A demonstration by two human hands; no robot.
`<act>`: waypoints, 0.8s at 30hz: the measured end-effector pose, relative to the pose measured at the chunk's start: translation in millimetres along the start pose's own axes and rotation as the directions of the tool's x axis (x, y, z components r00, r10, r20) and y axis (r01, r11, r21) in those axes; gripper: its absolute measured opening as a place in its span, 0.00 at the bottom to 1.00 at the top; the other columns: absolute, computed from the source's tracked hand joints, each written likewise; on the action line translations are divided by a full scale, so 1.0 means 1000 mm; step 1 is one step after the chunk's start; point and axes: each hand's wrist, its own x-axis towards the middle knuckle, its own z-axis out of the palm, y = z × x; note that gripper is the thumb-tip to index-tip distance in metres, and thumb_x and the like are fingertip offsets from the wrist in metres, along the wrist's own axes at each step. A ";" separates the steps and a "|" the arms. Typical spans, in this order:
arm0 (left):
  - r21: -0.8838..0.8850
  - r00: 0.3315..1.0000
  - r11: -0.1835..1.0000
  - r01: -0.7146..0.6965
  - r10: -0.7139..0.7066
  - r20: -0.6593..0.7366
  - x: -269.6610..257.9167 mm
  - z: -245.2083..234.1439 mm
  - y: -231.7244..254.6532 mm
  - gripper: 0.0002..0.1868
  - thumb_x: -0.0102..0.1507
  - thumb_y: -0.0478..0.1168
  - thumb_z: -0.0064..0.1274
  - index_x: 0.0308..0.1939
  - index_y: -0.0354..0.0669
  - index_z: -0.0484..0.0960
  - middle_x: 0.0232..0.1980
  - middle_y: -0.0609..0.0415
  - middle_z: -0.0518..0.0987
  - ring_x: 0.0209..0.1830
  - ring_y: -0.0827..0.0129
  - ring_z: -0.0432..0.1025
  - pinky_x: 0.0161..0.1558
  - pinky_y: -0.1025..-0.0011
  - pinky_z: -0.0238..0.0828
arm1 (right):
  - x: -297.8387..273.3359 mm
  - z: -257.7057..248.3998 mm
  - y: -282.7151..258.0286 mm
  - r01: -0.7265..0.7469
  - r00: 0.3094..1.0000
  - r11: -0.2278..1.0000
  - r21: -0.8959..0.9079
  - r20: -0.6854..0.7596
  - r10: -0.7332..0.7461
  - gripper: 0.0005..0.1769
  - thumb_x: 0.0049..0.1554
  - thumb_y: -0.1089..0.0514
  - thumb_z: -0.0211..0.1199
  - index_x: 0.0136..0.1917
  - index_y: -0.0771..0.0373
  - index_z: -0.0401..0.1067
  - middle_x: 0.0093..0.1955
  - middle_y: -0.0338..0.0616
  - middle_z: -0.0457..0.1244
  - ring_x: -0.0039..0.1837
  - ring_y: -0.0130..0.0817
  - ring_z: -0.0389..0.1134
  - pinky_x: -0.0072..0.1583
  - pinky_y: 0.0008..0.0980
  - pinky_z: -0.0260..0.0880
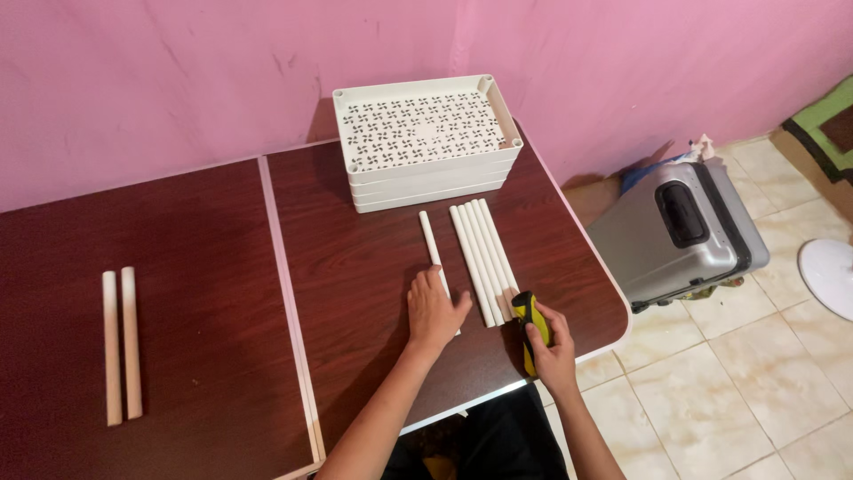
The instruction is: The person sands multiple white cylindrical rods one by one using a yellow sanding block. They hold each rod with the left hand and rub the sanding block along its length, then place the finished rod on the table.
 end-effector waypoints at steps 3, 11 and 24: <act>0.100 0.999 0.995 0.010 -0.013 0.031 -0.005 -0.006 0.003 0.35 0.55 0.39 0.61 0.62 0.30 0.65 0.52 0.37 0.70 0.54 0.45 0.67 0.56 0.51 0.63 | -0.002 0.002 0.001 0.037 0.999 0.998 -0.050 -0.014 -0.038 0.22 0.59 0.66 0.61 0.67 0.65 0.70 0.64 0.48 0.62 0.65 0.36 0.66 0.65 0.32 0.65; -0.050 0.999 0.998 0.029 -0.029 -0.016 -0.036 -0.026 -0.032 0.29 0.60 0.30 0.53 0.65 0.29 0.65 0.57 0.32 0.72 0.54 0.43 0.71 0.54 0.55 0.71 | -0.004 0.002 0.009 0.144 0.989 0.988 -0.049 -0.030 -0.146 0.21 0.59 0.66 0.62 0.66 0.65 0.71 0.64 0.49 0.63 0.65 0.38 0.65 0.66 0.33 0.64; -0.453 0.957 0.868 0.206 -0.274 -0.090 -0.165 -0.122 -0.095 0.17 0.67 0.33 0.48 0.60 0.40 0.73 0.47 0.44 0.80 0.45 0.60 0.76 0.44 0.66 0.74 | -0.062 0.089 -0.094 0.339 0.794 0.935 0.107 0.500 -0.345 0.23 0.54 0.65 0.67 0.64 0.60 0.76 0.66 0.44 0.64 0.66 0.40 0.68 0.65 0.35 0.70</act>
